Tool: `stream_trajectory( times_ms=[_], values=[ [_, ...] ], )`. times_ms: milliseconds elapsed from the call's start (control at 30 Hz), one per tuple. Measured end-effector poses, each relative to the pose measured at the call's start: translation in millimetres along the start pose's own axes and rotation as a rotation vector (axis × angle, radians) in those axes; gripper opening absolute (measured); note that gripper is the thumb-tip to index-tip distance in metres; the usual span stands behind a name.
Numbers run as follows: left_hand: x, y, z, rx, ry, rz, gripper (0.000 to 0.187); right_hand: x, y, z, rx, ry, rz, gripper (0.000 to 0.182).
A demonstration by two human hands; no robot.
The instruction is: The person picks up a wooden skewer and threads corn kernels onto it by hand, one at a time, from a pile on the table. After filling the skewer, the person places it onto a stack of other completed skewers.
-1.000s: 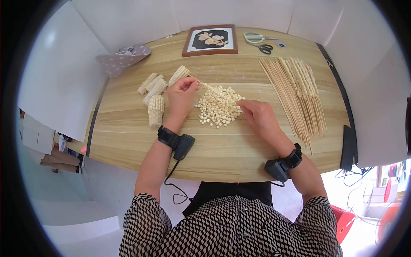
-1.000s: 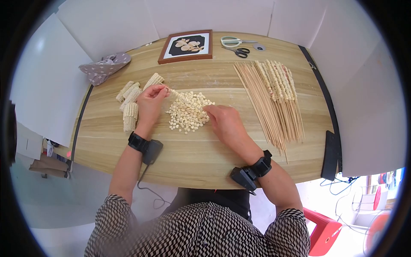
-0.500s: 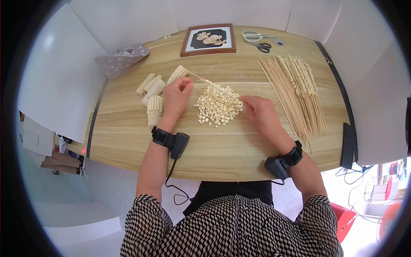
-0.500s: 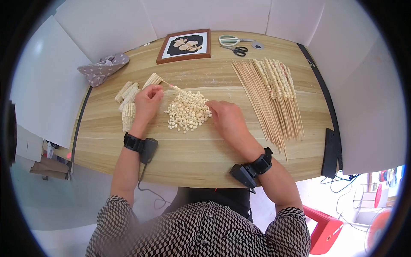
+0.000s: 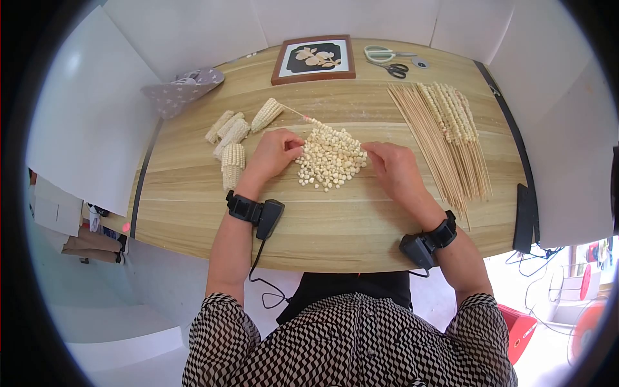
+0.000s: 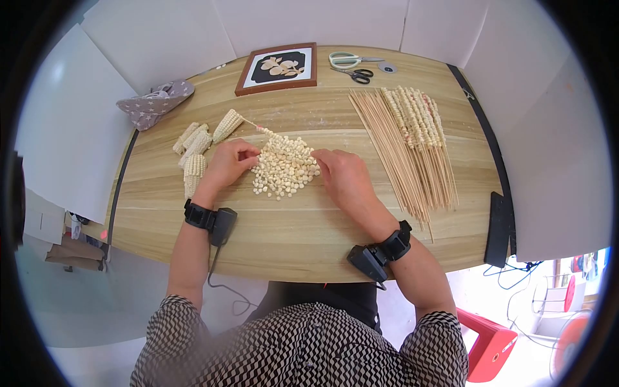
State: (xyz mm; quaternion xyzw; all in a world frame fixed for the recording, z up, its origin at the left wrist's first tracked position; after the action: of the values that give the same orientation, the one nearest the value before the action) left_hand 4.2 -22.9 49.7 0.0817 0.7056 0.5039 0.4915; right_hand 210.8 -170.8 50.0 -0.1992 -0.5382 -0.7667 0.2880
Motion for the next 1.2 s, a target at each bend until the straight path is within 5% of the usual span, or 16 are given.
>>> stream_trajectory(
  times_ms=[400,467,567,767,1200],
  values=[
    [-2.8,-4.1,0.8,0.029,0.045,-0.009,0.010,0.2,0.3,0.6,0.005,0.007,-0.003,0.015],
    [6.7,-3.3,0.3,-0.167,0.000,-0.143,0.011,0.3,0.2,0.7,0.005,0.009,-0.001,0.015],
    [13.8,3.4,2.8,-0.159,0.142,-0.373,0.014,0.1,-0.1,0.4,0.008,0.011,-0.007,0.014],
    [40.5,2.2,6.8,-0.296,0.084,-0.894,0.017,2.5,0.8,0.4,0.010,0.017,-0.002,0.014],
    [62.7,8.1,6.7,-0.558,0.021,-1.123,0.017,6.9,-0.3,-0.5,0.118,0.014,0.013,0.018]
  ],
)
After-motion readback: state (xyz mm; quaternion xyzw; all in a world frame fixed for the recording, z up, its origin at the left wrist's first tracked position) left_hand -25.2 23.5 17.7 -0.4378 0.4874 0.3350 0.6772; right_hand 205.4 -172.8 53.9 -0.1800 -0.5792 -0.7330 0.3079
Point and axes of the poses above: each hand's wrist, its own z-axis towards the middle knuckle, its own y-axis out of the back of the hand, x = y × z, the point moved 3 cm from there along z, towards the middle knuckle, and after that the axes turned 14 degrees about x, right-handed, at the moved point
